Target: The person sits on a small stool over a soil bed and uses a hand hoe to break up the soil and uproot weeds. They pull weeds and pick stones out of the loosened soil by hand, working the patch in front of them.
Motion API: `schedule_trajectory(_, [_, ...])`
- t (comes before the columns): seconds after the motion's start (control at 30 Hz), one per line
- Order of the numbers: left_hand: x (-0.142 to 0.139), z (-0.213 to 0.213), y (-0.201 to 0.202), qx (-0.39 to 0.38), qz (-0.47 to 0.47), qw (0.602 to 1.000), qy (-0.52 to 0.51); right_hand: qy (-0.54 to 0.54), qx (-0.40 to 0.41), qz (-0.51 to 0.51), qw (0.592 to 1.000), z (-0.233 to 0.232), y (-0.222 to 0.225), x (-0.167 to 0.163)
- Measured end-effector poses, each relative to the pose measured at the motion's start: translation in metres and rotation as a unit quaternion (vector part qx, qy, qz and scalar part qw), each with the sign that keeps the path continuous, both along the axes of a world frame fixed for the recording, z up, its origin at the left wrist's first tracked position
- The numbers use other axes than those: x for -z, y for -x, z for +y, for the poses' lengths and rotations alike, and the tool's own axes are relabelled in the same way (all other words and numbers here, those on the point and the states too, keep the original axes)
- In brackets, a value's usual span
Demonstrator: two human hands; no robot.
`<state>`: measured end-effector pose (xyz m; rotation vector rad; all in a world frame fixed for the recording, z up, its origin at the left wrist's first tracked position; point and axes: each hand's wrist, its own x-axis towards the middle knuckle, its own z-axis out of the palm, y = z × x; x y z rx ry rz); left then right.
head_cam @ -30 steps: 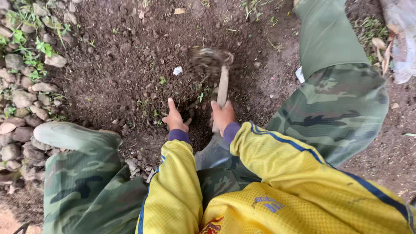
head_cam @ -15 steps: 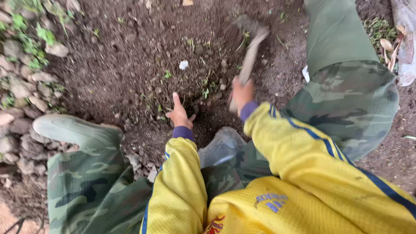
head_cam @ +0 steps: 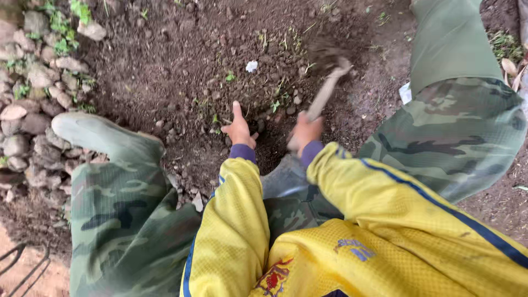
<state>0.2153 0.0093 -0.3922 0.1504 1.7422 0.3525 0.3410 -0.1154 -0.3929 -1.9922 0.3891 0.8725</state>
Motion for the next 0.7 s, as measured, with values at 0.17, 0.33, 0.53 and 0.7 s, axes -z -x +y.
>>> schedule_trajectory(0.17, [-0.002, -0.002, 0.001, -0.045, 0.009, 0.999, 0.003, -0.019, -0.108, 0.075, 0.991, -0.004, 0.057, -0.023])
schedule_trajectory(0.33, [-0.007, -0.003, 0.006, -0.107, -0.034, 0.994, -0.011, -0.123, -0.157, -0.126, 0.972, 0.048, -0.009, -0.002])
schedule_trajectory(0.53, [-0.022, 0.005, -0.006, -0.124, -0.063, 0.99, -0.015, 0.027, -0.335, -0.168, 0.927, 0.0, 0.059, 0.013])
schedule_trajectory(0.7, [-0.025, 0.007, -0.013, -0.157, -0.051, 0.983, -0.077, 0.006, -0.344, 0.081, 0.936, -0.038, 0.07, -0.026])
